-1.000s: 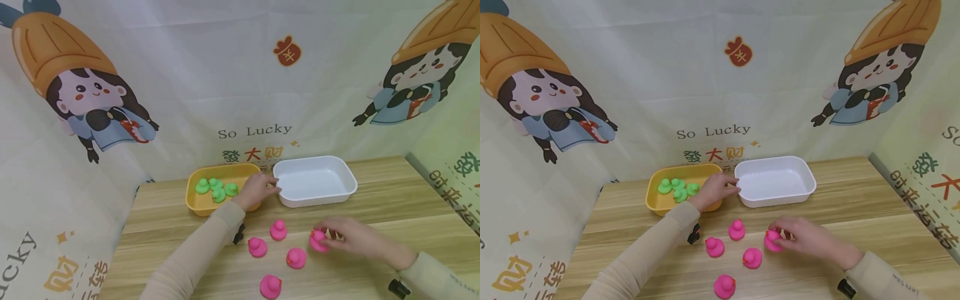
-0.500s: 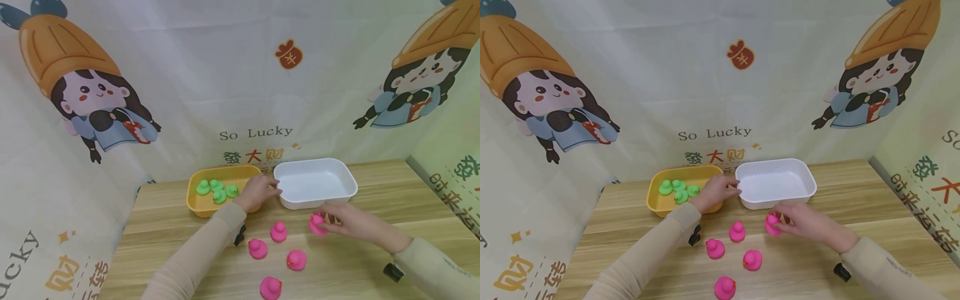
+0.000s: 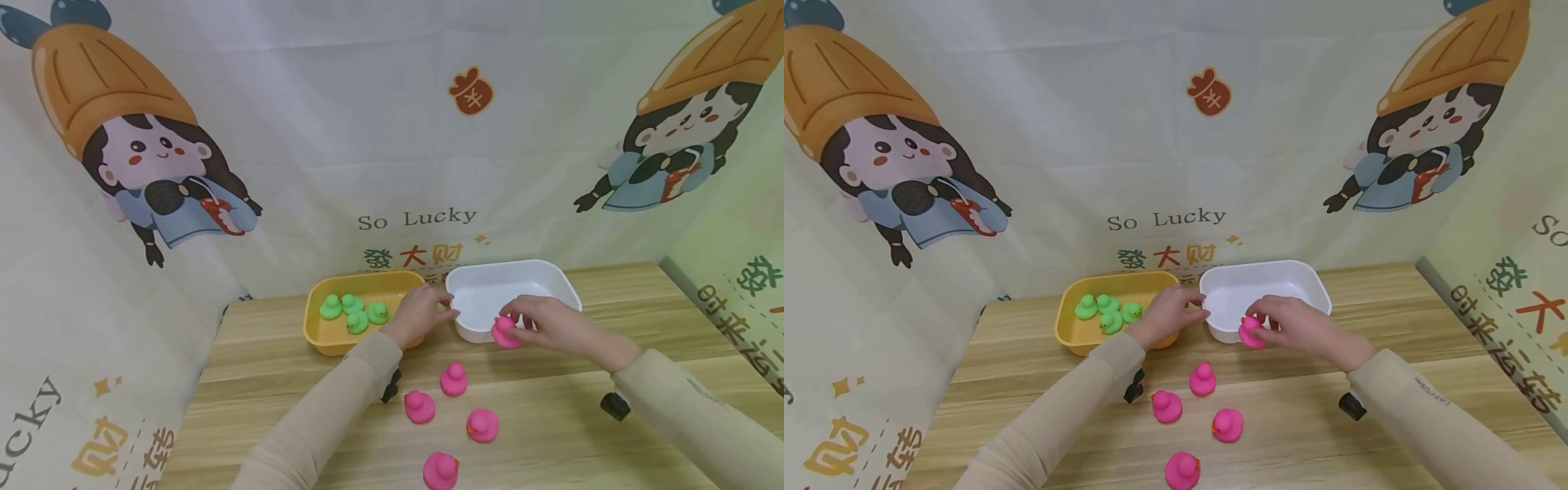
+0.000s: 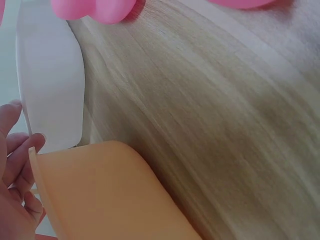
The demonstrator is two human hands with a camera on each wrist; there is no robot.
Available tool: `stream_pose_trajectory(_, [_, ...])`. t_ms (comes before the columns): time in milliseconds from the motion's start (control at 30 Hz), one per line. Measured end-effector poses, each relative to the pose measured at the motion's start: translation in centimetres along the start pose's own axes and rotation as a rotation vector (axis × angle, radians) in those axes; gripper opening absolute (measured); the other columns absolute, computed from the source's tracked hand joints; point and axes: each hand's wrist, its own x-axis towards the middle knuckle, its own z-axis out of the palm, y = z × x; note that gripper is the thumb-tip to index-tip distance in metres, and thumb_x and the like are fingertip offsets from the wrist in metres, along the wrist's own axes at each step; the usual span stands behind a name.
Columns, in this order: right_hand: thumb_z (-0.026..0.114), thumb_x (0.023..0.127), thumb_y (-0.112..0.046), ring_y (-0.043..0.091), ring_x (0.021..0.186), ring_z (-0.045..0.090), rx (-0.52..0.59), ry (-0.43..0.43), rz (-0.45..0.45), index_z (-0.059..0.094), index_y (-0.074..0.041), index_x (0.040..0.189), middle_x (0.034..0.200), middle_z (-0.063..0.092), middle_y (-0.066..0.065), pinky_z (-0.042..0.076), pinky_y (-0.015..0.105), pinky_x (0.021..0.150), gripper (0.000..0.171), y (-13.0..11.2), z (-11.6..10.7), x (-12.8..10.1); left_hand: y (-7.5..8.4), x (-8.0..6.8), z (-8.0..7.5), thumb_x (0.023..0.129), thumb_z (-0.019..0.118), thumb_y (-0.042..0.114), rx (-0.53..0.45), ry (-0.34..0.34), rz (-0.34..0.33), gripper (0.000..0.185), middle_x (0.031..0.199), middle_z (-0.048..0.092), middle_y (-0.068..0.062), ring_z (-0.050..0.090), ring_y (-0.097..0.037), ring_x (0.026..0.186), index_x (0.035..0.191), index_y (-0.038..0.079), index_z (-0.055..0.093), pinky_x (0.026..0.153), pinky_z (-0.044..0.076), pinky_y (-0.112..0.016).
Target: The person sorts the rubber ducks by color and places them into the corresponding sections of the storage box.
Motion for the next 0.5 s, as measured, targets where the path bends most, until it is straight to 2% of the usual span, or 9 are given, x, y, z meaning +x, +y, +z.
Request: stream_pose_trajectory(500, [0.076, 0.095, -0.015, 0.013, 0.08, 0.06, 0.019, -0.018, 0.114, 0.072, -0.002, 0.114, 0.091, 0.069, -0.001, 0.056, 0.032, 0.072, 0.023, 2.9, 0.7, 3.9, -0.2, 0.1, 0.0, 0.1, 0.072, 0.033, 0.003, -0.021, -0.011, 0.035, 0.115, 0.077, -0.001, 0.061, -0.021, 0.107, 0.126, 0.009, 0.076, 0.1, 0.049, -0.034])
